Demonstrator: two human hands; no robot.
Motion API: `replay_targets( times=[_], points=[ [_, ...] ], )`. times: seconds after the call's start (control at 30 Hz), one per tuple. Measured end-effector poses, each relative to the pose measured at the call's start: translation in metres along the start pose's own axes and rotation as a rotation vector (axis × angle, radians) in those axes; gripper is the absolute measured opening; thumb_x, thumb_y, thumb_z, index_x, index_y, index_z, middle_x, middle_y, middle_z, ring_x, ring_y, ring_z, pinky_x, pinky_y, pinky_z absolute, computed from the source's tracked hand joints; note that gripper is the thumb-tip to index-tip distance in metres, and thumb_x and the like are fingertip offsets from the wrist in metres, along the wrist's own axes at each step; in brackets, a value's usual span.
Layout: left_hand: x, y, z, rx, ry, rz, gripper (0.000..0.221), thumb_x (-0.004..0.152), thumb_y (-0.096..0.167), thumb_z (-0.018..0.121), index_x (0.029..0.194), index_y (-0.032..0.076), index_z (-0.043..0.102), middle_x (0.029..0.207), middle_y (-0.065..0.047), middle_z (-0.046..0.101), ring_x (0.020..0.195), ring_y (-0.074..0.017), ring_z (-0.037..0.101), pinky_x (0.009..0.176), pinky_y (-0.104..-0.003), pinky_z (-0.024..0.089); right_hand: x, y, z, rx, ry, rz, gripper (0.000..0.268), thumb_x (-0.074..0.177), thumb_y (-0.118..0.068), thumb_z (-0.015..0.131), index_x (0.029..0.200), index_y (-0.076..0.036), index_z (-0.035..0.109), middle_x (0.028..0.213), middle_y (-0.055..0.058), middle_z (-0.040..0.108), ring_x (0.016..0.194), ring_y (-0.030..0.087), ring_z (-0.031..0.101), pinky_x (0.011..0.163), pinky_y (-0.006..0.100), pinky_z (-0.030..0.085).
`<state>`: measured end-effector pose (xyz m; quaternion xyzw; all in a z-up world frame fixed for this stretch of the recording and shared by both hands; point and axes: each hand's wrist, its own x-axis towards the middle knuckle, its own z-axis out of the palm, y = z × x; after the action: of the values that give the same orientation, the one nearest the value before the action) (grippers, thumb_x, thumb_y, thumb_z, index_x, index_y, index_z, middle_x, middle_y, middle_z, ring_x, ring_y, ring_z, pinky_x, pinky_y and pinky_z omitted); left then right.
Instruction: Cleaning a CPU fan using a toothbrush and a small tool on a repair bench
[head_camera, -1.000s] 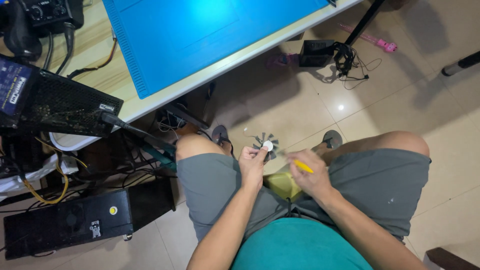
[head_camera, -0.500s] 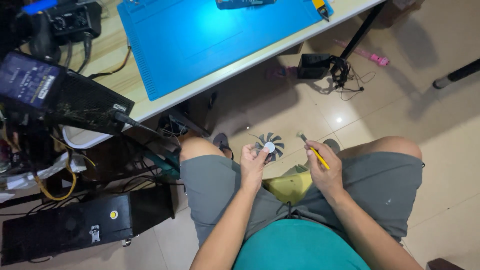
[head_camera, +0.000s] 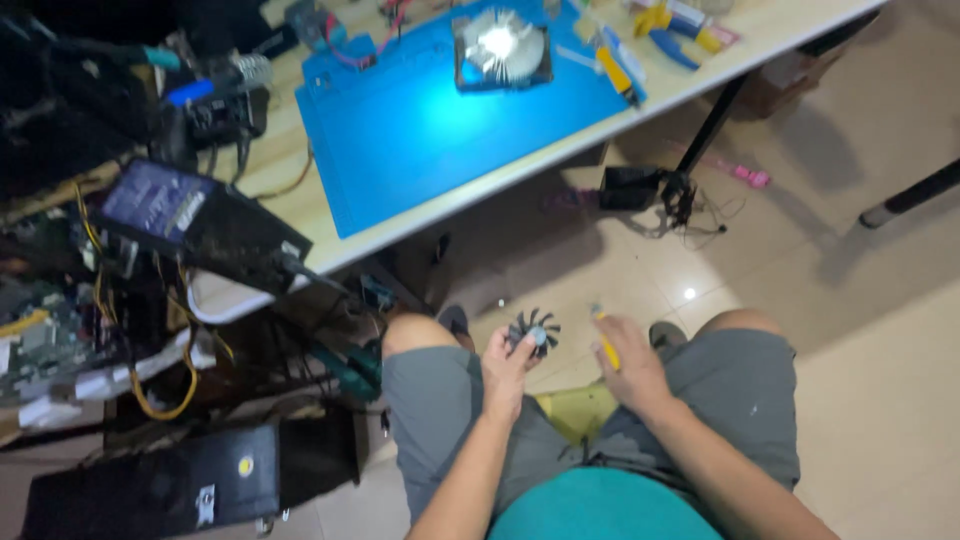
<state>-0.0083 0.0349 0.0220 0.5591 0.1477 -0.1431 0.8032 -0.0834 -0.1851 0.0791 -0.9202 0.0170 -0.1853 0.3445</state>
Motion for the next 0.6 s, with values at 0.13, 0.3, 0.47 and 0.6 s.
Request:
replay_targets(
  times=[0.13,0.3,0.47,0.6],
  points=[
    [0.008,-0.004,0.000,0.018,0.069,-0.027,0.033,0.099,0.007,0.082,0.130,0.005,0.072,0.110,-0.016,0.079,0.092,-0.0232,0.079,0.080,-0.033,0.072,0.008,-0.003,0.015,-0.064,-0.202,0.086,0.050,0.099,-0.023,0.072,0.148,-0.017,0.070,0.139,0.019,0.070,0.135,0.046,0.067,0.111,0.056,0.058],
    [-0.005,0.017,0.010,-0.024,0.041,0.035,0.016,0.100,0.008,0.078,0.114,0.005,0.071,0.087,-0.012,0.075,0.062,-0.0142,0.066,0.060,-0.031,0.062,-0.005,0.023,0.023,-0.025,-0.107,0.223,0.027,0.101,-0.033,0.067,0.120,-0.017,0.078,0.120,0.001,0.084,0.115,0.024,0.078,0.101,0.038,0.057],
    [-0.016,0.049,0.016,-0.045,-0.002,-0.063,0.029,0.100,0.008,0.079,0.128,0.001,0.072,0.102,-0.015,0.080,0.085,-0.0202,0.076,0.069,-0.036,0.068,0.004,0.009,-0.007,0.035,-0.205,0.461,0.029,0.102,-0.032,0.067,0.122,-0.020,0.084,0.129,-0.003,0.085,0.119,0.022,0.081,0.099,0.039,0.061],
    [-0.022,0.078,0.013,0.023,0.025,-0.128,0.035,0.099,0.014,0.081,0.130,0.000,0.073,0.100,-0.014,0.077,0.086,-0.0228,0.077,0.072,-0.039,0.071,0.011,0.003,-0.019,0.012,-0.193,0.625,0.030,0.099,-0.034,0.067,0.121,-0.027,0.087,0.124,-0.008,0.089,0.112,0.013,0.084,0.093,0.030,0.065]
  ],
)
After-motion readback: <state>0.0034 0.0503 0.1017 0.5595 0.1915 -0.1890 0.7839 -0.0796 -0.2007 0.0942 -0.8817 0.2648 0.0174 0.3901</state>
